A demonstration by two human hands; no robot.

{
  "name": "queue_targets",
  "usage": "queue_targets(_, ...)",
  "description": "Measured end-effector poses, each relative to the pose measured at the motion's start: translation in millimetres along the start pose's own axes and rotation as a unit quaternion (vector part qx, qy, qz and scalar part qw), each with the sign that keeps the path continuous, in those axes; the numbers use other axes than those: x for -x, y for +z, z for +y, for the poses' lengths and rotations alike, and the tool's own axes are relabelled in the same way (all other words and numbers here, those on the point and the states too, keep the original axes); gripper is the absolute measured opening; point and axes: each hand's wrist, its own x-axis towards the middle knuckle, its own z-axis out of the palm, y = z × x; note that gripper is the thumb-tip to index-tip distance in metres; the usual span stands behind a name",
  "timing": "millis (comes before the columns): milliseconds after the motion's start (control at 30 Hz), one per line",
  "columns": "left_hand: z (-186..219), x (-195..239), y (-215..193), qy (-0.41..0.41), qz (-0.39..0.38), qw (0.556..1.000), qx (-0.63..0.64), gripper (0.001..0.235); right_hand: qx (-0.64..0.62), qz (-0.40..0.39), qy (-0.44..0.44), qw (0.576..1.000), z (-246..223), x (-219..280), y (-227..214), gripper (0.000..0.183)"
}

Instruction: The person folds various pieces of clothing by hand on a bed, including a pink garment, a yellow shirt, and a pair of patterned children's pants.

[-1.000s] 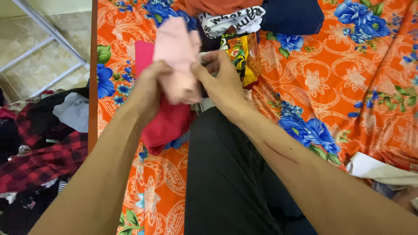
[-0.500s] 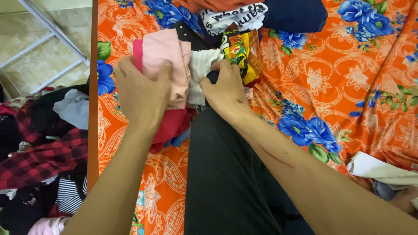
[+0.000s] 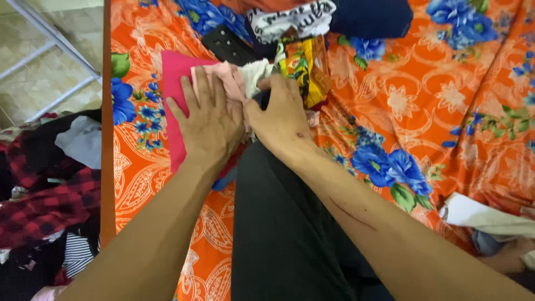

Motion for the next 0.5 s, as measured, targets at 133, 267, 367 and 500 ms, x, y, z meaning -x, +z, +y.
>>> queue_targets(133,-7,-7,-23,0.016,-0.05,0.997,0.064,0.069,0.014,-0.038,0.067,0.997,-1,3,-9,0.038)
queue_targets(267,-18,-29,-58,-0.023,-0.214,0.951,0.222,0.076,0.034,-0.034,0.065,0.997,18,8,-12,0.044)
queue_targets(367,-30,-32,-66,-0.01,-0.184,0.948,0.26,0.079,0.034,-0.061,0.093,0.993,15,17,-17,0.047)
queue_targets(500,-34,-35,-64,0.061,-0.081,0.962,0.252,0.073,0.028,-0.045,0.084,0.995,20,16,-14,0.044)
